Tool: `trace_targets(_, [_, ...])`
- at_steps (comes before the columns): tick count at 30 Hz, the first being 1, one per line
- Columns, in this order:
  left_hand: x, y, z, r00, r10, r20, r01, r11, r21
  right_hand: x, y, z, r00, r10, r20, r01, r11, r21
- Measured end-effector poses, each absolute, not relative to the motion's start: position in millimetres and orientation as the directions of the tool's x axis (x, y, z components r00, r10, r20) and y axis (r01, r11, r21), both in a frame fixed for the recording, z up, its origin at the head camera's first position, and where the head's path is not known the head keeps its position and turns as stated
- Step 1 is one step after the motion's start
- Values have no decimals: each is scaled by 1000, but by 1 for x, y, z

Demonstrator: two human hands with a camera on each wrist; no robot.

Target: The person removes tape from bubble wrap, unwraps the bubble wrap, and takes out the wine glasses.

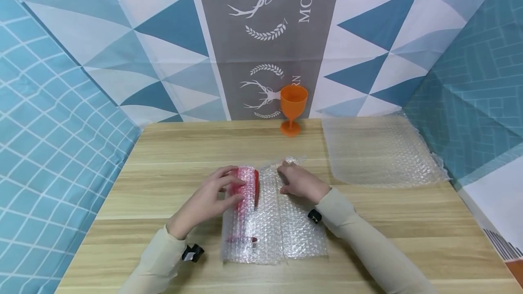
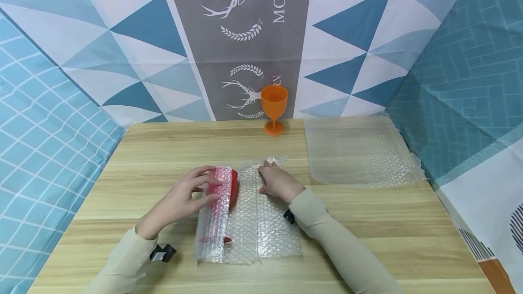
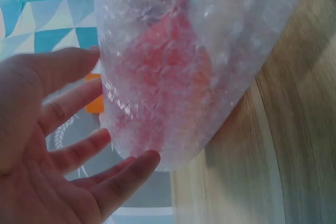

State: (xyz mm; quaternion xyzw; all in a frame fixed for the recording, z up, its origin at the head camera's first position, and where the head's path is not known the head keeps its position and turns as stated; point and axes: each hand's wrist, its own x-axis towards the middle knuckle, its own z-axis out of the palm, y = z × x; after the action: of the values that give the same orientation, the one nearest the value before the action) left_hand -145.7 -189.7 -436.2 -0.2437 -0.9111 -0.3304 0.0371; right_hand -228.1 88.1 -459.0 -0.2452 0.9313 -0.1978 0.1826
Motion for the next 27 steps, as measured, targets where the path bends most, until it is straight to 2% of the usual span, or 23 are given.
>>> trace_targets(8, [-146,-179,-431,-890,421,174,438,688,579,-241,80,-450,-794,-564,-226,-442,791,-422])
trace_targets(13, [-146,-176,-428,-898,414,148,417,696,584,-249,75,-436,-805,-561,-192,-424,771,-475])
trace_targets(18, [-147,-176,-427,-905,402,136,402,706,583,-256,66,-426,-798,-594,-105,-470,722,-509])
trace_targets(27, [-149,-176,-426,-901,414,128,407,706,580,-264,46,-435,-689,-724,24,-634,587,-504])
